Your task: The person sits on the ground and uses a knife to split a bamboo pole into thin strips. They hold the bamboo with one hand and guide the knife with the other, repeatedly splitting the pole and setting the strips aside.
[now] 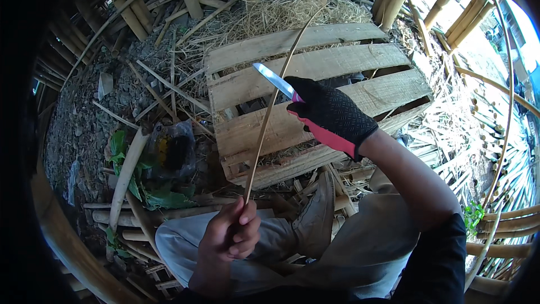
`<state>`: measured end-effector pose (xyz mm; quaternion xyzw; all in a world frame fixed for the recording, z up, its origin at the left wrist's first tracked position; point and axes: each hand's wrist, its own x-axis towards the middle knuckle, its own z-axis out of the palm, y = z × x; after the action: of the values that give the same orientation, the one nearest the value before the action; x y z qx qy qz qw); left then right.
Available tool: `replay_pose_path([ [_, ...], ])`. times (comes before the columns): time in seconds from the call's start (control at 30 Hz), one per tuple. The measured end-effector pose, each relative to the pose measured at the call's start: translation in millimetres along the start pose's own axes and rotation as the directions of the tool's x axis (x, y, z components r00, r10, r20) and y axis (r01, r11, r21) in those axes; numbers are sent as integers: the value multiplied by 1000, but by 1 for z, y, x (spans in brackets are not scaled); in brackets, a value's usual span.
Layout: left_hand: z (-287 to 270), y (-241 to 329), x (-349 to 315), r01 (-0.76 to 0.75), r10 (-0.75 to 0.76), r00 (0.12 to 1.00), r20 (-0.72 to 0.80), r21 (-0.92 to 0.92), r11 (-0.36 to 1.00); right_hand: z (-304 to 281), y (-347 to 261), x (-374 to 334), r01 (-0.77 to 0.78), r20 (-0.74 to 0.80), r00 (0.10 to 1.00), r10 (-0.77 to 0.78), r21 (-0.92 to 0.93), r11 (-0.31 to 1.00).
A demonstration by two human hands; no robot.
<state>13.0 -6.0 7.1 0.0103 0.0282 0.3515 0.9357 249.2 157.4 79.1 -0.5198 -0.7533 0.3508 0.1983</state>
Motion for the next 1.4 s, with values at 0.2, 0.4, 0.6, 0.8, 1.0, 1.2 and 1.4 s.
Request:
replay_pose_path([
  [0.2, 15, -2, -1, 83, 85, 955, -283, 534, 841, -1, -9, -16, 61, 79, 996, -43, -248, 967],
  [0.4, 5, 11, 1, 81, 37, 971, -238, 469, 880, 12, 9, -33, 391, 153, 918, -365, -500, 773],
  [0.6, -9, 3, 17, 85, 88, 884, -459, 343, 935, 14, 3, -39, 117, 145, 987, -63, -399, 910],
  [0.8, -11, -2, 12, 103, 7, 961, -276, 380, 919, 14, -1, -63, 238, 151, 971, -184, -643, 728],
  [1.0, 5, 3, 6, 57, 14, 980, -199, 347, 936, 4, 1, -70, 27, 245, 967, 67, -360, 933],
  [1.2, 11, -4, 7, -7, 58, 978, -201, 247, 969, 14, 3, -69, -7, 337, 931, 141, -370, 929],
  [1.4, 4, 0, 7, 6, 21, 979, -204, 131, 991, 16, -15, -68, -13, 362, 932, -10, 62, 998],
])
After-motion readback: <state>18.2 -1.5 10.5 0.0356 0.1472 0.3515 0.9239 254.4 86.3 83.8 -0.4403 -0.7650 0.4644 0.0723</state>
